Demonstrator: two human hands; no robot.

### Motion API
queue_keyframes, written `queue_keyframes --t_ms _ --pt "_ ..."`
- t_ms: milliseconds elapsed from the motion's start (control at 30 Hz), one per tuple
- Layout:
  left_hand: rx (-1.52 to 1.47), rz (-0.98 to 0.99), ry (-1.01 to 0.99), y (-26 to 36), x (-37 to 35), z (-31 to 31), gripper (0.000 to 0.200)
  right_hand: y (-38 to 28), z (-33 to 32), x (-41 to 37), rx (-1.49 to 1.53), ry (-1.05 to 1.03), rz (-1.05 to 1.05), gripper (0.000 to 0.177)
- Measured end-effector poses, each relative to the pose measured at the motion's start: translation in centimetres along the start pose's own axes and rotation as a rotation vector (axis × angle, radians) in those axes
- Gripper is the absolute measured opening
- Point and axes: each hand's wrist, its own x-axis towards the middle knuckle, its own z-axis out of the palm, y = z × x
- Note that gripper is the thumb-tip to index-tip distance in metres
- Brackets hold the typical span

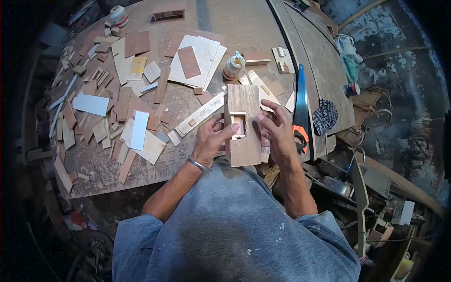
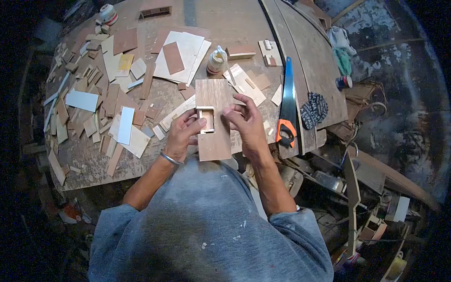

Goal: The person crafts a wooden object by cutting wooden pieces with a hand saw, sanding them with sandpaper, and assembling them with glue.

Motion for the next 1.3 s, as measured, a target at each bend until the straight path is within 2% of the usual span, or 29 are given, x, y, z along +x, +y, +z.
queue_keyframes --t_ms 67,200,400,700,800,900,933,1033,1100,1267,1300 --pt "0.073 0.141 0.004 -1.0 0.4 0.0 0.059 -0.6 1.5 -0.4 -0.041 -0.012 -0.041 0.058" --pt "0.031 0.124 -0.008 -0.9 0.0 0.7 0.058 0.4 1.6 0.4 -0.272 -0.017 -0.12 0.062" --pt "0.033 0.146 -0.007 -1.1 -0.3 1.1 0.057 0.4 1.4 0.3 -0.2 -0.065 -0.097 0.059" --pt "0.136 0.136 0.036 -1.3 0.6 0.5 0.055 0.1 1.2 0.0 -0.033 -0.009 -0.061 0.061" --pt "0.138 0.101 0.046 -1.7 1.2 0.1 0.055 1.5 -0.4 0.3 -0.48 0.154 -0.453 0.049" --pt "0.183 0.054 0.033 -2.5 1.7 -0.3 0.053 0.6 -1.3 0.8 -0.726 -0.032 -0.732 0.033" --pt "0.157 0.01 0.023 -2.4 1.7 -0.2 0.051 -0.1 -0.4 0.6 -0.659 -0.026 -0.7 0.02" --pt "0.109 -0.12 -0.001 -1.3 1.4 0.3 0.048 -0.7 -0.8 1.6 -0.86 -0.178 -0.699 0.024" --pt "0.086 -0.203 -0.005 -0.6 1.0 0.6 0.049 -0.8 -0.5 2.4 -0.919 -0.2 -0.77 0.021" --pt "0.105 -0.216 -0.025 -1.4 1.3 0.2 0.052 -1.5 0.1 2.8 -1.103 -0.234 -0.868 0.012" --pt "0.117 -0.217 -0.026 -1.4 1.4 0.1 0.051 -1.7 0.1 2.6 -1.019 -0.245 -0.744 0.012"
